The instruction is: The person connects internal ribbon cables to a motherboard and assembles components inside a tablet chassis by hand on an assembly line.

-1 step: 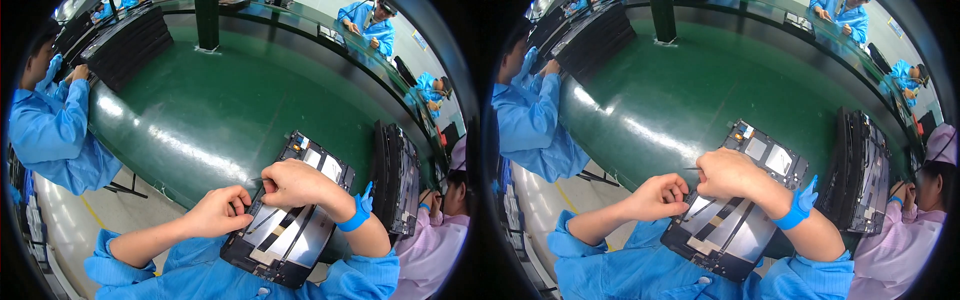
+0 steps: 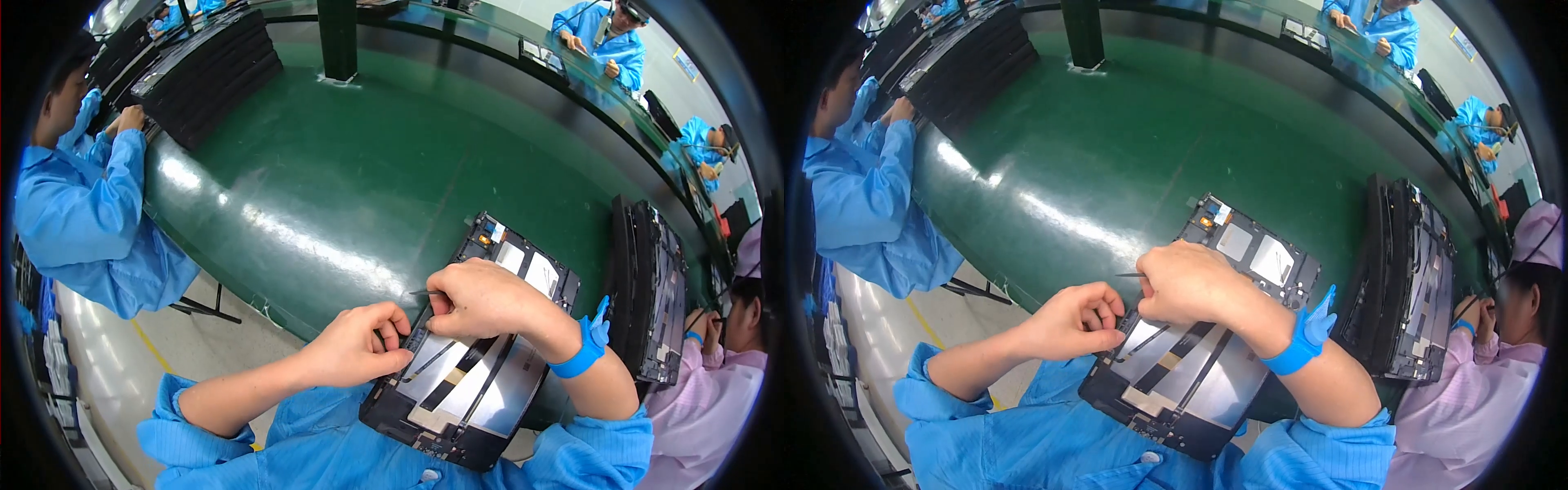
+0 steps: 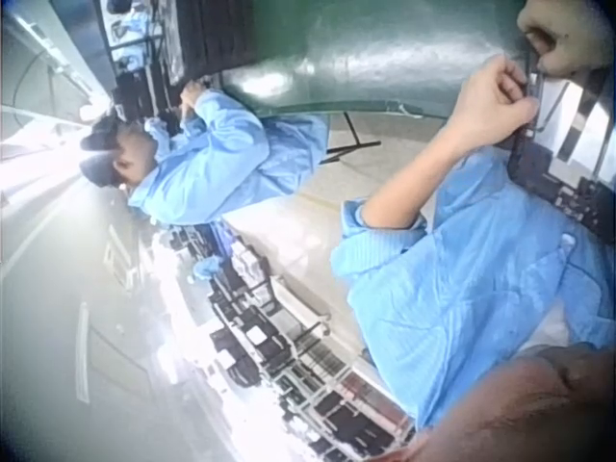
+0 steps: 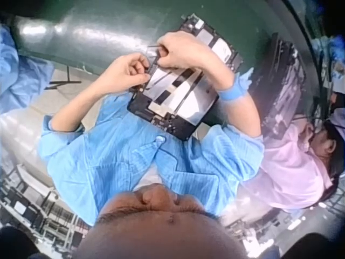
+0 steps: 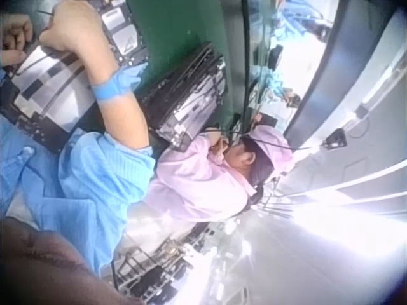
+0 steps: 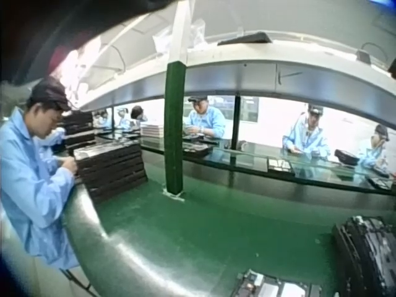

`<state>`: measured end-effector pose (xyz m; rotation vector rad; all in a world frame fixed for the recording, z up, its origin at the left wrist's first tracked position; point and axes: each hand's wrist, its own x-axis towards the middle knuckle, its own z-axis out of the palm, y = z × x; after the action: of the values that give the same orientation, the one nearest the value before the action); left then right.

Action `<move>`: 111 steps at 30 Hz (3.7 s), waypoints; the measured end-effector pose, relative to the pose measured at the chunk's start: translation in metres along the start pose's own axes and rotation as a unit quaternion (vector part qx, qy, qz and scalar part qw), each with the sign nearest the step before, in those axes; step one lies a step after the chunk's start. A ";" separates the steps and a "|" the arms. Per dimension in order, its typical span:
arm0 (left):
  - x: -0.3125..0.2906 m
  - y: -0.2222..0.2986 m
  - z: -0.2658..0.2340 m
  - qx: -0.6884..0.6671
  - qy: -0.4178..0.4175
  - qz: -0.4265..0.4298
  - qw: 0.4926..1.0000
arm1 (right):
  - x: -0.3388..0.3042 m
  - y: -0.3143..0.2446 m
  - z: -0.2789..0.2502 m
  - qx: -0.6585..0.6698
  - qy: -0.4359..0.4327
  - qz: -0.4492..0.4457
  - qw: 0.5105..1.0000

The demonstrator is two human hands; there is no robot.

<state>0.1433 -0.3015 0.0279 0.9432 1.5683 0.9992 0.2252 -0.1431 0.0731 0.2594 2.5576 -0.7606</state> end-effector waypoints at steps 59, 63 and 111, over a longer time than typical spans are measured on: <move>-0.013 0.006 0.022 0.516 0.101 0.248 0.814 | -0.002 0.010 0.002 0.011 0.093 -0.048 0.994; -0.013 0.004 0.023 0.516 0.099 0.250 0.813 | -0.007 0.011 0.011 -0.050 0.146 -0.035 0.987; 0.100 0.040 -0.023 -0.001 -0.120 -0.082 0.989 | -0.022 0.039 -0.034 -0.041 0.271 0.043 0.961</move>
<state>0.1060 -0.1982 0.0353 0.8826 1.4163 0.7418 0.2435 -0.0931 0.0905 0.6215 3.0537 -0.6093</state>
